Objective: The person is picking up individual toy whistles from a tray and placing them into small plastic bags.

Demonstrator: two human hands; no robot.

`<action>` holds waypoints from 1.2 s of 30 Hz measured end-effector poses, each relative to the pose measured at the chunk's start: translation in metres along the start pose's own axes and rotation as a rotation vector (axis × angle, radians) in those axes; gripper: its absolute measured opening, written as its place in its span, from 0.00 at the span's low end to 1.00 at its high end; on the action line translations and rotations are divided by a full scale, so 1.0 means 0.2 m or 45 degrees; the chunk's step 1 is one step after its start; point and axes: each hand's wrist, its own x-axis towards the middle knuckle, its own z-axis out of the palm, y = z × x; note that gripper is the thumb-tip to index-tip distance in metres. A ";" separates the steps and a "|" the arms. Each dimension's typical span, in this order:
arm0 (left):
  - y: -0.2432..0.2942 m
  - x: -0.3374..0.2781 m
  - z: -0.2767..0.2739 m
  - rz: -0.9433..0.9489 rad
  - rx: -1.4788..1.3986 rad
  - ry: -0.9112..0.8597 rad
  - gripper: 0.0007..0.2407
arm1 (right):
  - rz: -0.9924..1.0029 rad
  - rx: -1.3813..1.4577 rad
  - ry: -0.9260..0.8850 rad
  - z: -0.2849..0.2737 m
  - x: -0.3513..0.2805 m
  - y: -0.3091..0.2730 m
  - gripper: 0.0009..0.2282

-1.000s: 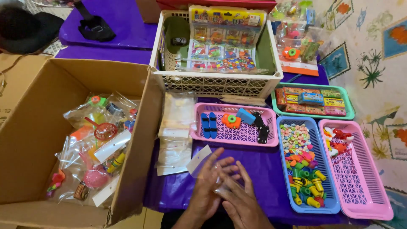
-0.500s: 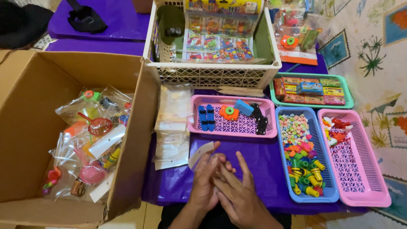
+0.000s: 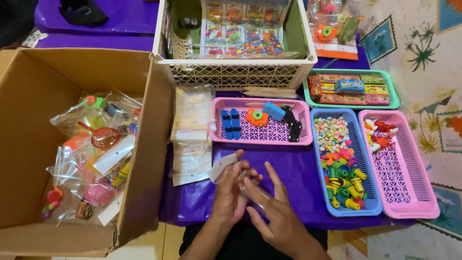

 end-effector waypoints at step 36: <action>0.23 -0.02 0.08 0.448 1.058 -0.060 0.25 | 0.054 -0.116 0.079 -0.14 -0.06 0.20 0.13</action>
